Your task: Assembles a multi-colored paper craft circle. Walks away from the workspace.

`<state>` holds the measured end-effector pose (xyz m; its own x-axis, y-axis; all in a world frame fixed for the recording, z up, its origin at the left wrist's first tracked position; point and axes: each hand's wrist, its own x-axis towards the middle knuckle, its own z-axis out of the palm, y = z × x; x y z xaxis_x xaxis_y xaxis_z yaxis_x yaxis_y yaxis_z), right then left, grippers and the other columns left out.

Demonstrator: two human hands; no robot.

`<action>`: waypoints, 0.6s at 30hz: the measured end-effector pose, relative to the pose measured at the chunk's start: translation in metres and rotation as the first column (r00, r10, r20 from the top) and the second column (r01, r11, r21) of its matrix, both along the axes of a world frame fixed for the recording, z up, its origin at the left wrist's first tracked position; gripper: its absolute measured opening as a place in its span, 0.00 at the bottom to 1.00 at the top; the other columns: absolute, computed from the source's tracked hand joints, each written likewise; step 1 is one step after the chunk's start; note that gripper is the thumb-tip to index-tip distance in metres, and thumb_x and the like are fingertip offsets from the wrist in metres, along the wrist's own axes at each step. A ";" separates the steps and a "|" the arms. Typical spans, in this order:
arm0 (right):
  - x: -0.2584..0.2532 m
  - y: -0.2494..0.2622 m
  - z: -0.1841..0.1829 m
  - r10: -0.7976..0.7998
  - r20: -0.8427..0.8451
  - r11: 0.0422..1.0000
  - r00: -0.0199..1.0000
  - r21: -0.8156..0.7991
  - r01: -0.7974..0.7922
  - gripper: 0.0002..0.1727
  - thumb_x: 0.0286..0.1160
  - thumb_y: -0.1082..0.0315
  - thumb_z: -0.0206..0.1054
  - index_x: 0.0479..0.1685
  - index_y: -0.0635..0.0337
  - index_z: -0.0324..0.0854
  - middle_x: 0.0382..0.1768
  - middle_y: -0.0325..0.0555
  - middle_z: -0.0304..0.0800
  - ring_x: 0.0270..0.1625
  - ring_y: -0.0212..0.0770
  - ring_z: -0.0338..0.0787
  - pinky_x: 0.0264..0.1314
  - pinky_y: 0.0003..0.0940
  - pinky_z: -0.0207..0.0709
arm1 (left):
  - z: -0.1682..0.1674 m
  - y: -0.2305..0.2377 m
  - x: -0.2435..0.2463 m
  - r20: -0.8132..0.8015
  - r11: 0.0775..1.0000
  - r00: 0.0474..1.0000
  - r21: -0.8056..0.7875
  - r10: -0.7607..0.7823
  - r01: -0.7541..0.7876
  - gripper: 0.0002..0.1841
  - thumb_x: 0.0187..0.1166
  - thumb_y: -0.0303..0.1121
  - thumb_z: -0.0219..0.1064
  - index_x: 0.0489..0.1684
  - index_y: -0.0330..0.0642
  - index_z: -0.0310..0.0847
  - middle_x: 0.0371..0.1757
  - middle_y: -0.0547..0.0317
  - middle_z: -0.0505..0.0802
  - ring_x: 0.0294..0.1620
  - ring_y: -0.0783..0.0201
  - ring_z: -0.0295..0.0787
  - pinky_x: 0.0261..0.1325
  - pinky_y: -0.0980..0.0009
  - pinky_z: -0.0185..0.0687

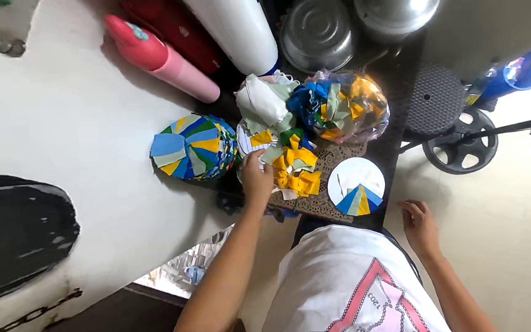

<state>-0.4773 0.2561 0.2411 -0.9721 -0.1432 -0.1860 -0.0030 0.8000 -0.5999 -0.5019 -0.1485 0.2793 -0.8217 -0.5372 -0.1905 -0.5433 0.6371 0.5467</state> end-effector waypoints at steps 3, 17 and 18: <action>0.010 0.007 -0.003 -0.041 0.033 0.999 0.999 0.009 0.041 0.15 0.81 0.78 0.58 0.55 0.68 0.90 0.58 0.70 0.88 0.57 0.66 0.90 0.56 0.61 0.84 | 0.005 -0.016 -0.014 0.060 1.000 0.998 -0.008 -0.004 0.004 0.19 0.84 0.23 0.59 0.72 0.36 0.81 0.73 0.36 0.84 0.74 0.39 0.79 0.77 0.41 0.70; 0.027 0.004 -0.006 -0.129 0.055 0.992 0.990 0.005 0.129 0.15 0.80 0.79 0.59 0.54 0.67 0.90 0.58 0.69 0.88 0.58 0.64 0.91 0.57 0.59 0.84 | -0.019 0.000 -0.077 0.126 0.959 0.980 0.221 0.151 -0.176 0.16 0.83 0.36 0.69 0.57 0.31 0.87 0.58 0.35 0.90 0.63 0.42 0.85 0.68 0.40 0.75; 0.028 0.005 -0.006 -0.131 0.049 0.991 0.990 0.005 0.131 0.14 0.80 0.79 0.59 0.54 0.67 0.91 0.58 0.68 0.89 0.57 0.65 0.91 0.57 0.59 0.84 | -0.020 -0.001 -0.078 0.124 0.953 0.980 0.242 0.155 -0.181 0.16 0.82 0.35 0.71 0.57 0.30 0.86 0.58 0.35 0.90 0.63 0.43 0.85 0.68 0.41 0.75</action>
<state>-0.4491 0.2606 0.2348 -0.9721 -0.0149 -0.2340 0.1312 0.7925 -0.5955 -0.5798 -0.1492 0.2592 -0.6926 -0.5900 -0.4149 -0.6920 0.3811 0.6131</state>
